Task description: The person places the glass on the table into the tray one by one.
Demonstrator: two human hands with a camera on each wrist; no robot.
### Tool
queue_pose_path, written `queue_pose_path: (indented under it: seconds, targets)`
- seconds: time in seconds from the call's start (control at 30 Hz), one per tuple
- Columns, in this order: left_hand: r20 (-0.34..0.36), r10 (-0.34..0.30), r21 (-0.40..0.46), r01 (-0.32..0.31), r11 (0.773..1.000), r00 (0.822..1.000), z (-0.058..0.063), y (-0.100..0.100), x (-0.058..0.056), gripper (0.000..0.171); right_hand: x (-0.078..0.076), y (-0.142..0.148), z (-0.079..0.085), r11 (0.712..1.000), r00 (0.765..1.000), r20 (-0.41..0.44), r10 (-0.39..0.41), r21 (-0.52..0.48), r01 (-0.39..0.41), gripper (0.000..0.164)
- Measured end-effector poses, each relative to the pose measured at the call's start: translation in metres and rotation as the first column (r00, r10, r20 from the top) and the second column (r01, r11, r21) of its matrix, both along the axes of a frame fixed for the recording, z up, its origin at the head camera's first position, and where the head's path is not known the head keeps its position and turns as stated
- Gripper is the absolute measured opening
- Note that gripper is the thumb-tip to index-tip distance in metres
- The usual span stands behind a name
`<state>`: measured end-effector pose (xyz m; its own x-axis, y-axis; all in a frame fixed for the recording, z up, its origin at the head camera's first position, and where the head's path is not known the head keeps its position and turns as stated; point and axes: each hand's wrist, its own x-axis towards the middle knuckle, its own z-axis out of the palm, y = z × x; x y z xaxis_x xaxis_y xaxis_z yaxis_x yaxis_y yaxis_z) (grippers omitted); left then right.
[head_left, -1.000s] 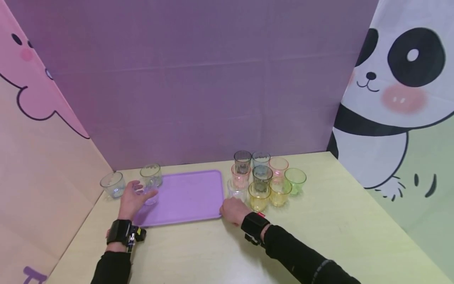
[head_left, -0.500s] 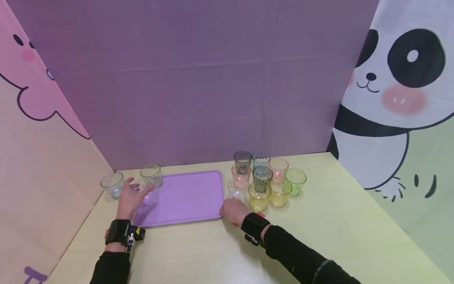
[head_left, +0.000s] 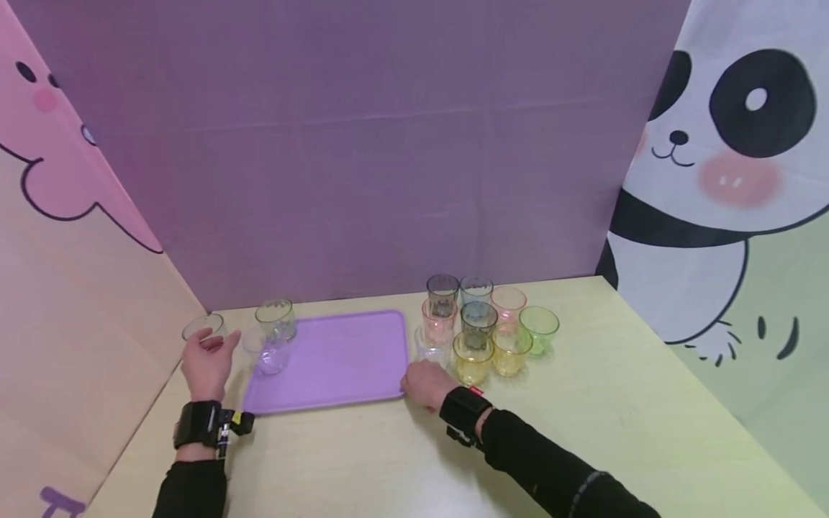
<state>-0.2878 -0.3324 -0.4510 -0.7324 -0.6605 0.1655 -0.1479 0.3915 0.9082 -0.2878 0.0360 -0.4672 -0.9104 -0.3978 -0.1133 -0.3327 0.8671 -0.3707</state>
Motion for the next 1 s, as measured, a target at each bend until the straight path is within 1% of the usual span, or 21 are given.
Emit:
queue_pose_path:
  seconds: [0.13, 0.27, 0.37, 0.5, 0.6, 0.77, 0.9, 1.0]
  targets:
    - [0.011, 0.041, 0.015, -0.041, 0.999, 0.999, -0.001, -0.008, 0.003, 0.068, 0.001, -0.001, 0.001, 1.0, 1.0, 0.001, 0.009, 0.007, -0.009, 0.035]
    - [0.021, 0.066, -0.038, -0.065, 0.997, 0.998, 0.001, -0.017, 0.004, 0.072, 0.001, -0.002, 0.003, 1.0, 1.0, -0.011, 0.019, 0.014, -0.019, 0.035]
    - [0.057, 0.077, -0.08, -0.072, 0.994, 0.995, 0.004, -0.025, 0.003, 0.078, 0.001, -0.002, 0.003, 1.0, 0.999, -0.026, 0.022, 0.019, -0.022, 0.035]
    - [0.142, 0.06, -0.093, -0.047, 0.995, 0.988, 0.006, -0.035, -0.001, 0.089, 0.0, -0.001, 0.003, 1.0, 1.0, -0.019, 0.014, 0.016, -0.014, 0.035]
    - [0.188, 0.033, -0.106, -0.013, 0.994, 0.982, 0.006, -0.041, -0.004, 0.095, -0.001, -0.001, 0.002, 1.0, 1.0, -0.006, 0.005, 0.015, -0.005, 0.034]
    - [0.211, 0.007, -0.159, 0.027, 0.987, 0.977, 0.009, -0.048, -0.012, 0.101, -0.001, -0.001, 0.002, 1.0, 1.0, -0.01, 0.01, 0.016, -0.009, 0.034]
    - [0.258, -0.016, -0.133, 0.052, 0.99, 0.966, 0.011, -0.051, -0.017, 0.107, 0.0, 0.0, 0.002, 1.0, 1.0, -0.006, 0.011, 0.012, -0.011, 0.035]
    - [0.281, -0.024, -0.124, 0.061, 0.99, 0.959, 0.012, -0.052, -0.019, 0.107, -0.001, 0.0, 0.0, 1.0, 1.0, -0.006, 0.008, 0.016, -0.007, 0.035]
